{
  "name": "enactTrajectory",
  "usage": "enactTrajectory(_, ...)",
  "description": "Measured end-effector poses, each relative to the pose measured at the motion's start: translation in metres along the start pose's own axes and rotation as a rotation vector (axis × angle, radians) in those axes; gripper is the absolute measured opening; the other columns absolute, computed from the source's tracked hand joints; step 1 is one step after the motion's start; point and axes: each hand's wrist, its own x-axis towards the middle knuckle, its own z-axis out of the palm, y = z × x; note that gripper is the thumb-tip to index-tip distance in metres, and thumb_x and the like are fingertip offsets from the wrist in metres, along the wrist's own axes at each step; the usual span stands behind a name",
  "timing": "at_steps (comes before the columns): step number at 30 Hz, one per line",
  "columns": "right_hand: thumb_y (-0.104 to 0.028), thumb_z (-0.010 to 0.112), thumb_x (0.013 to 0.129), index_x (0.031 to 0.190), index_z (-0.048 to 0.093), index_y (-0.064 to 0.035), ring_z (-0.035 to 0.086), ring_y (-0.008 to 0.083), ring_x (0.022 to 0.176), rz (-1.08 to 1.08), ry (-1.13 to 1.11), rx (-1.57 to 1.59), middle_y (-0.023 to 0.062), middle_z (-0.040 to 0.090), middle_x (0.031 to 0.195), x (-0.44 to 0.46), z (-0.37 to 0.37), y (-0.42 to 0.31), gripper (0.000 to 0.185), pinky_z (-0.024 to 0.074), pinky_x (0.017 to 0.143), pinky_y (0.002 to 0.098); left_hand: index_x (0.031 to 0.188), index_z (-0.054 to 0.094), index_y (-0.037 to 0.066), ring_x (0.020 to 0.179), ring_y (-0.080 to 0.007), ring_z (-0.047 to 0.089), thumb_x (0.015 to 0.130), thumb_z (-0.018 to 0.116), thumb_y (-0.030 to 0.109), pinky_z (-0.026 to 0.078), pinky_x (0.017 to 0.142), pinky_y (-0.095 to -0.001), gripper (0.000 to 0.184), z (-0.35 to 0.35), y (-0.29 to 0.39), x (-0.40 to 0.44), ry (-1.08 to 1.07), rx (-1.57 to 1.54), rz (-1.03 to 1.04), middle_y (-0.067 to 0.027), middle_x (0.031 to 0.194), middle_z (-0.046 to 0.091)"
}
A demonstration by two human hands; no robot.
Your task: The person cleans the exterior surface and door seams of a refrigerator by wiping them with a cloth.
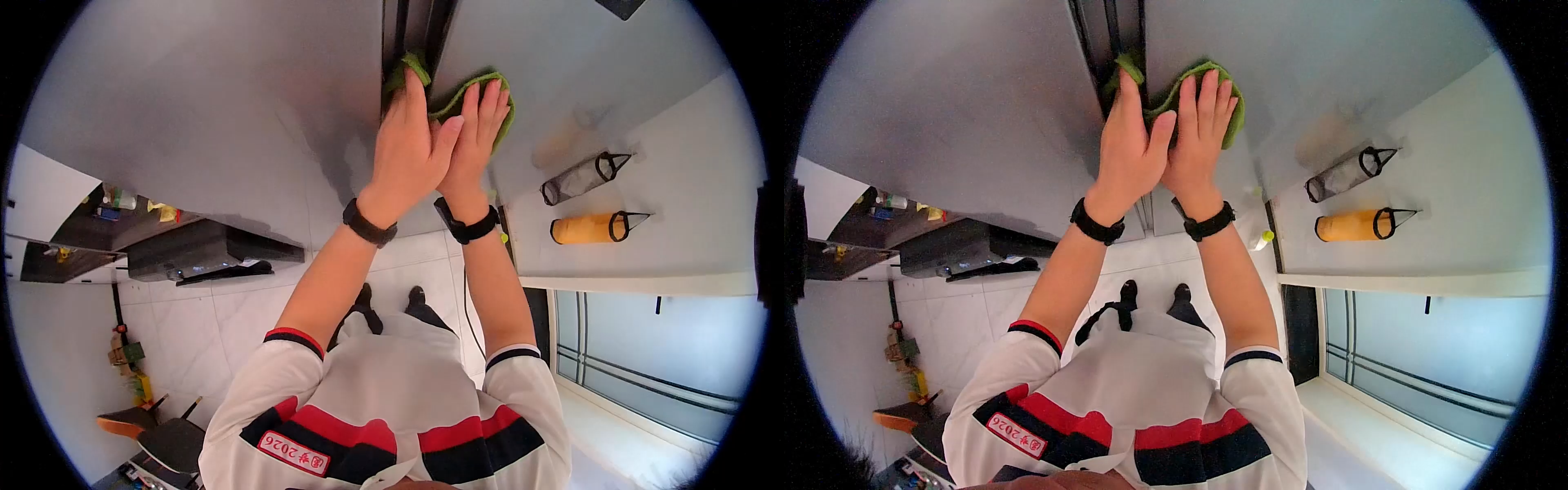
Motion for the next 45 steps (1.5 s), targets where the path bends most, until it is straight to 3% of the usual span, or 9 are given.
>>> enactTrajectory(7,-0.023,0.051,0.091,0.142,0.037,-0.0017,0.018,0.0453,0.140,0.011,-0.006,-0.011,0.0217,0.025,0.152,0.001,0.002,0.000,0.057,0.0124,0.111,0.0588,0.138,0.021,-0.017,0.114,-0.0474,0.048,0.089,0.056,0.027,0.040,0.097,-0.0454,0.074,-0.006,0.008,0.017,0.030,0.016,0.045,-0.0355,0.126,0.046)
enactTrajectory(14,-0.027,0.057,0.088,0.144,0.033,-0.0017,0.018,0.0445,0.141,-0.050,-0.031,-0.062,0.0222,0.023,0.152,-0.005,0.005,0.013,0.066,0.0129,0.111,0.0584,0.139,0.017,-0.016,0.117,-0.0499,0.045,0.088,0.056,0.025,0.038,0.099,-0.0461,0.076,0.004,0.000,-0.002,-0.006,-0.030,-0.076,-0.0378,0.130,0.041)
enactTrajectory(19,-0.025,0.053,0.090,0.143,0.037,-0.0025,0.018,0.0439,0.141,-0.032,-0.001,-0.022,0.0211,0.024,0.152,-0.005,0.007,0.010,0.060,0.0124,0.111,0.0590,0.139,0.016,-0.016,0.117,-0.0499,0.045,0.088,0.056,0.025,0.038,0.099,-0.0464,0.077,0.007,-0.004,-0.014,-0.043,-0.025,-0.128,-0.0382,0.130,0.040)
enactTrajectory(25,-0.024,0.050,0.091,0.141,0.039,-0.0015,0.017,0.0432,0.141,0.011,0.020,0.039,0.0205,0.025,0.152,0.001,0.006,0.004,0.056,0.0112,0.111,0.0593,0.142,0.011,-0.015,0.126,-0.0450,0.041,0.094,0.049,0.025,0.032,0.105,-0.0416,0.073,0.002,0.006,0.009,-0.011,0.054,-0.003,-0.0351,0.137,0.036)
enactTrajectory(34,-0.025,0.050,0.092,0.139,0.044,-0.0028,0.019,0.0402,0.142,-0.030,0.019,0.050,0.0186,0.029,0.151,0.010,0.006,0.008,0.052,0.0125,0.112,0.0567,0.143,0.010,-0.014,0.127,-0.0439,0.040,0.095,0.049,0.023,0.032,0.106,-0.0406,0.072,0.004,0.008,0.009,-0.009,0.071,-0.083,-0.0343,0.138,0.036)
enactTrajectory(37,-0.025,0.053,0.090,0.140,0.042,-0.0027,0.021,0.0410,0.141,-0.077,-0.013,0.003,0.0198,0.029,0.151,0.005,0.004,0.015,0.055,0.0141,0.112,0.0559,0.140,0.016,-0.016,0.124,-0.0489,0.040,0.091,0.054,0.025,0.035,0.104,-0.0454,0.074,0.008,0.007,-0.002,-0.001,-0.060,-0.185,-0.0376,0.135,0.037)
enactTrajectory(40,-0.024,0.054,0.089,0.140,0.041,-0.0024,0.022,0.0415,0.140,-0.098,-0.029,-0.018,0.0208,0.029,0.150,-0.001,0.003,0.017,0.057,0.0148,0.112,0.0555,0.140,0.017,-0.016,0.124,-0.0483,0.040,0.091,0.053,0.024,0.034,0.104,-0.0453,0.073,0.014,-0.002,-0.019,-0.002,-0.036,-0.214,-0.0371,0.135,0.037)
enactTrajectory(45,-0.024,0.054,0.089,0.139,0.042,-0.0010,0.022,0.0416,0.140,-0.072,-0.047,0.017,0.0210,0.030,0.150,-0.006,-0.001,0.017,0.056,0.0143,0.112,0.0558,0.140,0.018,-0.015,0.125,-0.0473,0.040,0.092,0.053,0.026,0.034,0.104,-0.0449,0.072,0.013,-0.002,-0.019,0.004,0.035,-0.159,-0.0364,0.136,0.037)
